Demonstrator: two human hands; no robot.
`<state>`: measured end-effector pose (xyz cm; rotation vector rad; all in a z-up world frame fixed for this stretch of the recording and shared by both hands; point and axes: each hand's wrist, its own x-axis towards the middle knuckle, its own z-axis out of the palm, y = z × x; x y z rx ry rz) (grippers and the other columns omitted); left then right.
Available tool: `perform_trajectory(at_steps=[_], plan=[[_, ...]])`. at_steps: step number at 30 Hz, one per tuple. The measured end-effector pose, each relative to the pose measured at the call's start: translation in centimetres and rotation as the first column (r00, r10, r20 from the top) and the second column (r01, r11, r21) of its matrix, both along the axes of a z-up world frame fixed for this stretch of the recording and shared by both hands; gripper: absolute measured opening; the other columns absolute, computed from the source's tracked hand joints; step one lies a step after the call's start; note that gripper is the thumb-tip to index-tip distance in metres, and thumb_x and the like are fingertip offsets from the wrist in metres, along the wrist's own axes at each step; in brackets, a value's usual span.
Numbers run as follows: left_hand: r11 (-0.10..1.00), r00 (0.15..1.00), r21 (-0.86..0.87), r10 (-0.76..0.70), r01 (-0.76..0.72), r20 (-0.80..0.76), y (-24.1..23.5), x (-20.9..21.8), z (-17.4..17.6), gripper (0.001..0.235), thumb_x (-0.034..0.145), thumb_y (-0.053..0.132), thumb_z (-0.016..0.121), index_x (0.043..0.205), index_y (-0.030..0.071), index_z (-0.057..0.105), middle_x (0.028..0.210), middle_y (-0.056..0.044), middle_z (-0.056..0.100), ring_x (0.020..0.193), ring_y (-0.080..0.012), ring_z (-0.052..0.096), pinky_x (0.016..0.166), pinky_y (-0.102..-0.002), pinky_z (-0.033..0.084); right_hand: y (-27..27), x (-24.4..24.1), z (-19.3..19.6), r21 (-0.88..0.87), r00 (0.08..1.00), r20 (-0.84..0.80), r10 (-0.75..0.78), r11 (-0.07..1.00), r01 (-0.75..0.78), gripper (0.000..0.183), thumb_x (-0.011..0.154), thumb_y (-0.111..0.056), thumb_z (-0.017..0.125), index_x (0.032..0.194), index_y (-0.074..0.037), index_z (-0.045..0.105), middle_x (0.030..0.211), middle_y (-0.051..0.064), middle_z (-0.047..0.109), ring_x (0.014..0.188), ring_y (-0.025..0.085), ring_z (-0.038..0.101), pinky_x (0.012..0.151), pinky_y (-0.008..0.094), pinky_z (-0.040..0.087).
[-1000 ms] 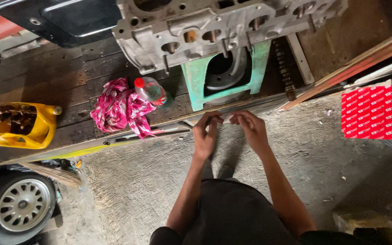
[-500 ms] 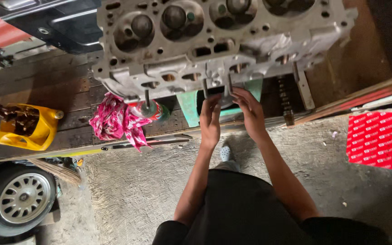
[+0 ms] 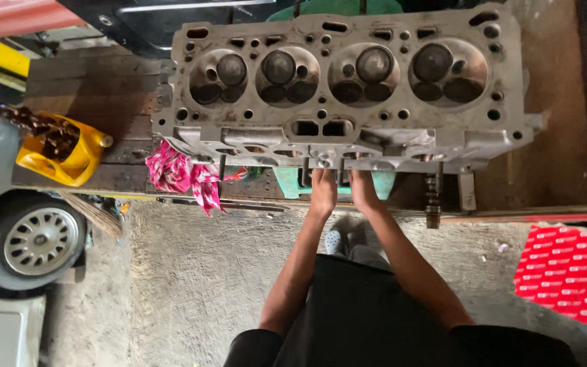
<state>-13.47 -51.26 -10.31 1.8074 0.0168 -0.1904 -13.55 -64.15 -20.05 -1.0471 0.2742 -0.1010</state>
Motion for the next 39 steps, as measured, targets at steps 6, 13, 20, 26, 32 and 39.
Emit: perform_trajectory(at_steps=[6, 13, 20, 26, 32, 39], plan=[[0.949, 0.996, -0.308, 0.083, -0.076, 0.011, -1.7, 0.8, -1.0, 0.041, 0.106, 0.020, 0.040, 0.124, -0.009, 0.063, 0.120, -0.021, 0.068, 0.106, -0.0271, 0.057, 0.098, -0.037, 0.046, -0.5, 0.9, -1.7, -0.040, 0.999, 0.036, 0.021, 0.999, -0.020, 0.034, 0.122, -0.039, 0.046, 0.116, -0.007, 0.055, 0.097, -0.002, 0.048, 0.087, 0.010, 0.043, 0.074, 0.028, 0.038], [0.846, 0.991, -0.522, 0.054, -0.109, -0.120, -2.3, 2.3, -4.8, 0.043, 0.103, 0.021, 0.042, 0.131, -0.007, 0.059, 0.122, -0.014, 0.067, 0.108, -0.0225, 0.060, 0.094, -0.036, 0.050, 0.1, 1.8, 0.3, 0.139, 0.999, 0.031, 0.008, 0.990, -0.013, 0.041, 0.111, -0.043, 0.042, 0.130, -0.010, 0.058, 0.123, 0.003, 0.060, 0.108, 0.014, 0.055, 0.094, 0.032, 0.046], [0.758, 0.990, -0.650, -0.038, -0.059, -0.134, -3.0, 4.1, -6.0, 0.036, 0.107, 0.024, 0.044, 0.121, -0.004, 0.063, 0.118, -0.015, 0.067, 0.106, -0.0221, 0.061, 0.093, -0.037, 0.052, 3.3, -0.9, 1.6, 0.073, 0.992, 0.126, -0.032, 0.997, 0.023, 0.052, 0.108, -0.042, 0.046, 0.140, -0.003, 0.054, 0.140, 0.008, 0.058, 0.129, 0.019, 0.052, 0.111, 0.036, 0.042], [0.924, 0.955, 0.257, -0.296, 0.284, 0.007, -2.6, 1.9, -5.7, 0.034, 0.105, 0.025, 0.040, 0.116, 0.005, 0.066, 0.117, -0.012, 0.069, 0.105, -0.0196, 0.062, 0.094, -0.036, 0.052, 2.7, 0.4, 1.7, 0.058, 0.996, 0.065, -0.053, 0.997, 0.050, 0.049, 0.107, -0.042, 0.045, 0.138, -0.005, 0.054, 0.138, 0.007, 0.058, 0.128, 0.018, 0.053, 0.110, 0.034, 0.041], [0.943, 0.996, -0.323, -0.088, 0.075, -0.025, -2.9, 0.8, -6.0, 0.035, 0.110, 0.018, 0.036, 0.119, -0.006, 0.061, 0.112, -0.023, 0.065, 0.098, -0.0268, 0.061, 0.086, -0.045, 0.054, 1.4, -0.8, 1.0, 0.120, 0.999, 0.034, -0.013, 0.993, 0.009, 0.048, 0.107, -0.042, 0.044, 0.136, -0.005, 0.055, 0.134, 0.007, 0.059, 0.125, 0.018, 0.054, 0.108, 0.034, 0.042], [0.824, 0.926, 0.467, -0.377, 0.321, 0.029, -2.5, 0.7, -4.3, 0.036, 0.107, 0.025, 0.047, 0.101, 0.000, 0.072, 0.101, -0.018, 0.075, 0.089, -0.0224, 0.070, 0.086, -0.035, 0.057, 1.0, -0.7, -0.2, 0.155, 0.999, 0.024, 0.025, 0.988, -0.029, 0.047, 0.107, -0.043, 0.044, 0.133, -0.006, 0.056, 0.130, 0.007, 0.059, 0.121, 0.018, 0.055, 0.105, 0.034, 0.044]])
